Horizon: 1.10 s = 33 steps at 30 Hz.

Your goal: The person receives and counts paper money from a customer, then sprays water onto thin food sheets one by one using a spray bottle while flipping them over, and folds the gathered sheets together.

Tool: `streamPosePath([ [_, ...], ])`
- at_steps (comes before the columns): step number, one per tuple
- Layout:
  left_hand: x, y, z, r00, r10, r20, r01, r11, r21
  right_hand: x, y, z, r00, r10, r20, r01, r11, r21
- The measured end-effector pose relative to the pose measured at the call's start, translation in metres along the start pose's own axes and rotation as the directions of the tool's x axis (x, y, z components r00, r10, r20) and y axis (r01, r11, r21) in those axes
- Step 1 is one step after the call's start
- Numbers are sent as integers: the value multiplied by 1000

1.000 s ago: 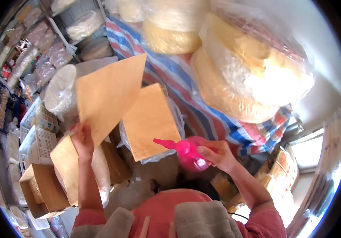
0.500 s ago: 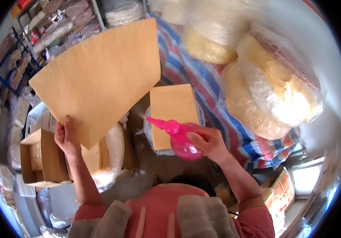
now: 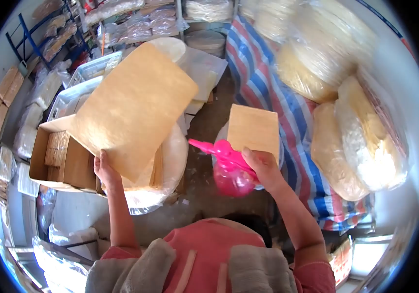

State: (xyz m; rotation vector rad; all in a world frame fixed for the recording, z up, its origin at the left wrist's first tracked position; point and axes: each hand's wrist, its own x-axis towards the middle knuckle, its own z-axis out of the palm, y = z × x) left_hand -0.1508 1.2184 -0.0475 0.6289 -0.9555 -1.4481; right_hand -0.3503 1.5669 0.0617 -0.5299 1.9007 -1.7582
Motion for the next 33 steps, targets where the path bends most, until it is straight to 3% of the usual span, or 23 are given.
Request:
streamPosePath([
  [2, 6, -27, -38, 980, -69, -186, 64, 997, -34, 0, 16, -16, 998, 25, -51, -29, 995, -92],
  [4, 14, -66, -85, 932, -127, -340, 139, 990, 9, -4, 15, -38, 979, 192, -72, -187, 980, 72],
  [7, 16, -128, -140, 836, -288, -467, 353, 934, 56, -15, 23, -61, 960, 192, -202, -184, 981, 57],
  [10, 5, -149, -157, 708, -402, -581, 616, 754, 228, -23, 35, -78, 939, 189, -287, -187, 982, 35],
  [14, -15, -144, -143, 761, -293, -579, 472, 862, 184, -33, 51, -114, 921, 163, -355, -152, 987, 58],
  [18, -14, -148, -165, 791, -295, -537, 521, 784, 337, -41, 55, -144, 894, 176, -412, -159, 984, 76],
  [21, -8, -159, -170, 773, -188, -607, 508, 755, 414, -44, 66, -169, 880, 248, -406, -224, 969, 106],
  [22, 8, -180, -207, 801, -225, -555, 552, 637, 538, -44, 73, -178, 872, 281, -402, -254, 960, 121],
  [24, 12, -182, -196, 722, -15, -691, 543, 631, 554, -43, 86, -193, 882, 348, -316, -334, 937, 99],
  [25, 14, -178, -195, 730, -133, -670, 551, 695, 462, -44, 92, -202, 879, 382, -286, -374, 924, 85],
  [26, 16, -172, -198, 729, -258, -633, 572, 739, 357, -43, 99, -212, 958, 191, -214, -245, 932, -265],
  [27, 15, -166, -199, 719, -381, -581, 600, 762, 243, -41, 109, -219, 997, 41, -72, -74, 815, -574],
  [28, 10, -158, -201, 821, -321, -472, 547, 680, 488, -36, 127, -223, 965, 175, -194, -249, 840, -482],
  [29, 9, -150, -195, 964, -74, -254, 263, 182, 947, -30, 139, -223, 905, 309, -291, -404, 840, -362],
  [30, -13, -140, -154, 979, 101, -179, 192, -139, 972, -23, 132, -216, 887, 403, -227, -462, 790, -402],
  [31, -39, -136, -114, 967, 249, -43, 155, -450, 880, -15, 124, -211, 856, 492, -158, -507, 739, -444],
  [33, -64, -203, -120, 899, 222, 377, -307, -293, 905, -1, 126, -212, 900, 419, -119, -412, 728, -547],
])
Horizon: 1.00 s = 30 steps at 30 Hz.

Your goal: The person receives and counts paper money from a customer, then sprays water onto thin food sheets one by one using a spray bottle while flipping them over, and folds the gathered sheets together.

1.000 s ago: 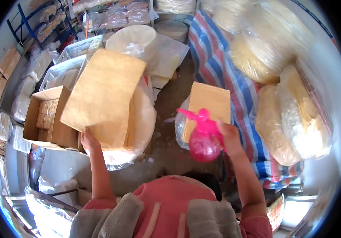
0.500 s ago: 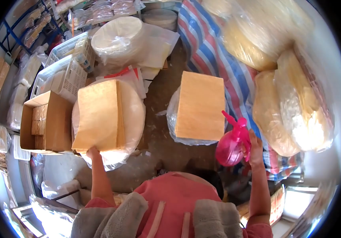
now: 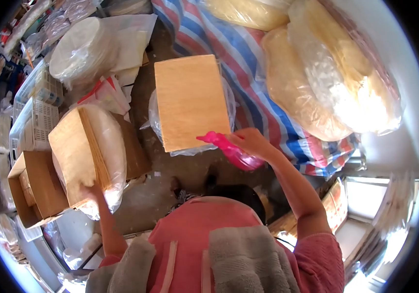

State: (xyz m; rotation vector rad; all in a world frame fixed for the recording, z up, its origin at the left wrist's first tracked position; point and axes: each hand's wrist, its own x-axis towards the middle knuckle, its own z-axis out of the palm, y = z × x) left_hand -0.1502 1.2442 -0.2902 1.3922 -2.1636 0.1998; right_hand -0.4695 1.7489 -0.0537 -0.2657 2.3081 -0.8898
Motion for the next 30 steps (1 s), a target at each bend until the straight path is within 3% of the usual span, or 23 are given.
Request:
streamPosePath([
  [1, -8, 70, -32, 991, 85, 100, -52, 956, -289, 5, 3, -4, 999, -48, -2, 48, 997, -56],
  [2, -31, 108, -25, 962, 256, 99, -219, 933, -285, 9, 10, -10, 997, -41, -66, 46, 995, 84],
  [3, -39, 168, -56, 911, 315, 265, -92, 784, -614, 11, 19, -18, 991, -23, -130, 52, 974, 222],
  [4, -57, 190, -45, 739, 612, 281, -371, 719, -588, 11, 28, -24, 982, 5, -191, 65, 933, 355],
  [5, -71, 225, -55, 638, 719, 274, -385, 607, -696, 5, 30, -34, 989, 23, -143, 59, 838, 542],
  [8, -120, 307, -62, 343, 852, 394, -406, 513, -756, -3, 52, -44, 976, 87, -201, 84, 697, 712],
  [9, -134, 327, -61, 283, 882, 377, -495, 471, -730, -2, 64, -39, 939, 125, -321, 118, 760, 640],
  [11, -148, 356, -63, 170, 909, 381, -621, 399, -675, -8, 79, -34, 935, 15, -355, 128, 917, 378],
  [12, -151, 362, -58, 170, 914, 368, -644, 386, -661, -12, 83, -34, 934, -40, -355, 130, 964, 232],
  [13, -155, 366, -48, 169, 919, 357, -666, 374, -645, -19, 85, -38, 963, 236, -127, -160, 888, 432],
  [16, -155, 375, -29, 95, 930, 355, -730, 307, -611, -31, 111, -37, 939, 322, -119, -257, 890, 376],
  [20, -135, 378, -34, -45, 940, 339, -718, 206, -664, -55, 125, -53, 899, 414, -141, -242, 740, 627],
  [22, -130, 385, -41, -107, 915, 390, -687, 215, -694, -66, 127, -56, 921, 365, -134, -214, 764, 608],
  [24, -124, 384, -42, -118, 910, 397, -642, 235, -730, -74, 131, -56, 938, 314, -145, -182, 804, 566],
  [30, -113, 383, -45, -102, 924, 367, -567, 249, -785, -74, 136, -56, 936, 304, -181, -123, 758, 640],
])
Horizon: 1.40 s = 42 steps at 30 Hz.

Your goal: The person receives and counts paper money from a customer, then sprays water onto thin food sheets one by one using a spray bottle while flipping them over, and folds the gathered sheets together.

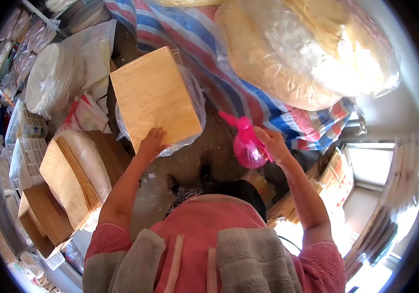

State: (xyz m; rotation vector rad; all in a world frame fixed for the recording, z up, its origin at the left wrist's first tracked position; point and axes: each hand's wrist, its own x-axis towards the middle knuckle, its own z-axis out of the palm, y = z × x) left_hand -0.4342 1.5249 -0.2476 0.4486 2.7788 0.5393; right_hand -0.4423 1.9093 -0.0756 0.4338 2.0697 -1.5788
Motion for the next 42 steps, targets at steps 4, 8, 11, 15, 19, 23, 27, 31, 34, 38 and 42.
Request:
streamPosePath([
  [4, 0, 8, -4, 999, -23, -36, 20, 998, -67, -5, -3, 3, 999, 42, -30, -42, 999, -6],
  [8, 2, 8, 18, 995, 39, -89, -31, 995, 96, -4, 8, 0, 994, 94, 52, -96, 994, 49],
  [11, 1, 10, 31, 991, 71, -113, -43, 971, 233, -5, 16, 4, 996, 77, 53, -80, 995, 58],
  [15, 9, 35, 36, 985, -11, -173, 69, 938, 338, -7, 21, 6, 996, 87, 34, -88, 996, 21],
  [19, 21, 38, 29, 991, -26, -131, 62, 960, 273, -8, 26, 1, 991, 120, 52, -121, 992, 28],
  [23, 22, 21, 15, 994, 65, -83, -50, 983, 176, -3, 43, 0, 999, 30, -9, -30, 999, 11],
  [27, 23, 21, 5, 997, 53, -54, -45, 990, 136, -4, 45, -2, 999, 47, -22, -47, 999, -20],
  [31, 23, 26, -2, 999, 30, -42, -25, 992, 123, -9, 36, -3, 995, 103, 4, -103, 994, -21],
  [34, 26, 31, -6, 996, -58, 63, 55, 997, 59, -10, 34, -2, 996, 92, -5, -92, 995, -29],
  [38, 23, 27, 31, 985, 142, -103, -103, 944, 313, -11, 36, -4, 996, 94, 0, -93, 995, -26],
  [42, 21, 34, 44, 954, 228, -192, -110, 869, 482, -13, 36, -4, 996, 90, -5, -91, 996, -19],
])
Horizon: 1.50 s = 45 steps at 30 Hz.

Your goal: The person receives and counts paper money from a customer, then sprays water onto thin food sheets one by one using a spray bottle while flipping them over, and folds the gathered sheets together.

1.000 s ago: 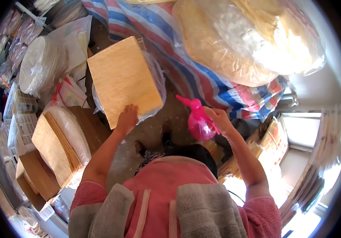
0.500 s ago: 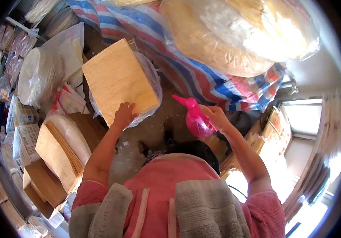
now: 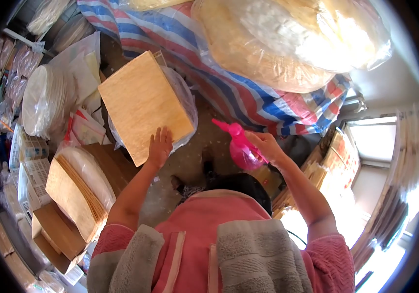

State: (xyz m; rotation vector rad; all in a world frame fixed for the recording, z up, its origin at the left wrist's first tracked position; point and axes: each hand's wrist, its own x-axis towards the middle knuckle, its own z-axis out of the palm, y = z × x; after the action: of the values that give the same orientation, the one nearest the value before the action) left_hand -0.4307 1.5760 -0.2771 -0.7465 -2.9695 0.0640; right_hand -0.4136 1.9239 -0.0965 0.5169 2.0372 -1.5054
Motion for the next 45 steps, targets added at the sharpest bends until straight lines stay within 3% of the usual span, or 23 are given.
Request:
streamPosePath([
  [4, 2, -4, 1, 996, -59, 71, 68, 989, -129, 11, 18, -2, 999, -17, 38, 18, 999, -29],
  [7, 2, -17, -13, 980, -171, 98, 195, 917, -348, 11, 2, 11, 994, 42, 103, -28, 991, -127],
  [10, -3, -19, -13, 995, -50, 83, 76, 936, -344, 24, 6, 22, 989, 33, 142, -6, 983, -183],
  [13, 1, -5, 3, 989, -50, 141, 73, 985, -159, 38, 20, 25, 993, 37, 117, -14, 982, -186],
  [17, 15, 14, -11, 987, -102, 122, 119, 984, -136, 41, 26, 27, 993, 44, 106, -33, 994, -101],
  [20, 21, 12, -8, 981, -88, 172, 116, 980, -161, 40, 28, 26, 994, 55, 96, -43, 991, -123],
  [23, 20, -3, 1, 990, 6, 143, 36, 955, -294, 36, 27, 22, 994, 77, 82, -64, 986, -151],
  [26, 21, -11, -3, 984, -1, 180, 75, 913, -401, 35, 34, 20, 998, 48, 40, -43, 992, -117],
  [32, 33, 10, -20, 999, 10, 33, -8, 998, -63, 39, 35, 13, 996, 46, 72, -34, 987, -159],
  [35, 41, 21, -11, 993, -48, 111, 55, 997, -60, 41, 39, 12, 997, -4, 82, 14, 993, -117],
  [38, 40, 20, 7, 995, 11, 100, -1, 995, -98, 41, 36, 11, 996, -10, 84, 17, 997, -81],
  [41, 37, 6, 9, 991, 132, -14, -132, 976, -172, 38, 30, 11, 996, 12, 92, -5, 997, -80],
  [45, 33, 8, -3, 995, 73, 66, -59, 978, -202, 39, 25, 10, 991, 55, 121, -42, 994, -103],
])
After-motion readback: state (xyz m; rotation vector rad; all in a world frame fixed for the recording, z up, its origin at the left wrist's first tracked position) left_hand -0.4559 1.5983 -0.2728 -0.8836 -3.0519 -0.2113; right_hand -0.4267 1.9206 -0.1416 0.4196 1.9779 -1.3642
